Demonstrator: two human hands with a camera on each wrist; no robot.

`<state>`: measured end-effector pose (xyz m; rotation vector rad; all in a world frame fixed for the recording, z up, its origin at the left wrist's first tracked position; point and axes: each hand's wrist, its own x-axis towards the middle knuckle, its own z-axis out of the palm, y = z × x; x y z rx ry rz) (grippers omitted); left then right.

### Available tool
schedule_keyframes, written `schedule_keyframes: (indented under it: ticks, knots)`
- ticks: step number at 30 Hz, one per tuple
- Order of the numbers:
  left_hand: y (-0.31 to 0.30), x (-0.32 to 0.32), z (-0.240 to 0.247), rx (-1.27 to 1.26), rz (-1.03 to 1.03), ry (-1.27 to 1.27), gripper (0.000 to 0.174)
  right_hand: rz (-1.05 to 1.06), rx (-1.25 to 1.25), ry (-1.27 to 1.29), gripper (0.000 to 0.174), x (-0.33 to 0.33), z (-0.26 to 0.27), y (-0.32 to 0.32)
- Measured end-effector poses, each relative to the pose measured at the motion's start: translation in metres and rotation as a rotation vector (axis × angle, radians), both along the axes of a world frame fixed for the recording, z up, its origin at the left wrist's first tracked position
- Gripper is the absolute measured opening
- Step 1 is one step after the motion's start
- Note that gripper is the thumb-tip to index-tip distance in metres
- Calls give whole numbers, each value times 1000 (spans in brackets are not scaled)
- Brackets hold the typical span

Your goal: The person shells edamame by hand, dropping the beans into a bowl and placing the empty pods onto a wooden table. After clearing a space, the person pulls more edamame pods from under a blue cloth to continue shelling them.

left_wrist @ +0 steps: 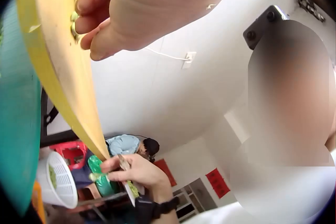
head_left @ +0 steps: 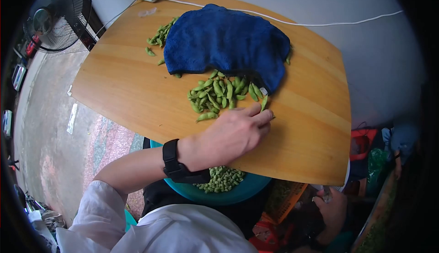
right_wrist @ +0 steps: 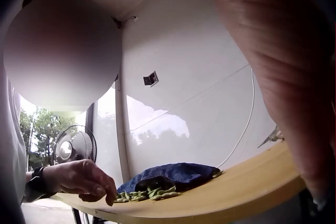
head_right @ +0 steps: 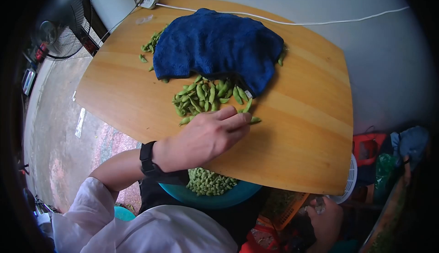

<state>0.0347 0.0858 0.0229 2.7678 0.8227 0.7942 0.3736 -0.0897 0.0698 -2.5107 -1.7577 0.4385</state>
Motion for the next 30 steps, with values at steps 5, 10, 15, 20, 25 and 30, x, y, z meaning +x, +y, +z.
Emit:
schedule_keyframes:
  ticks: [5,10,15,20,25,30]
  knots:
    - [46,16,-11,210,-97,242,16,-37,22,373,38,-38,16,24]
    - [20,-3,2,300,-98,138,22,70,119,702,30,-75,-9,51]
    - [-48,-30,-21,289,-88,102,29,272,171,677,23,-110,-24,81]
    - [-65,-38,-41,50,-41,-64,42,218,73,792,19,-131,-33,99]
    - [-67,-30,-46,-93,56,-275,31,264,20,762,20,-135,-37,106]
    - [-65,-28,-45,-120,69,-312,31,238,-49,795,20,-138,-34,110]
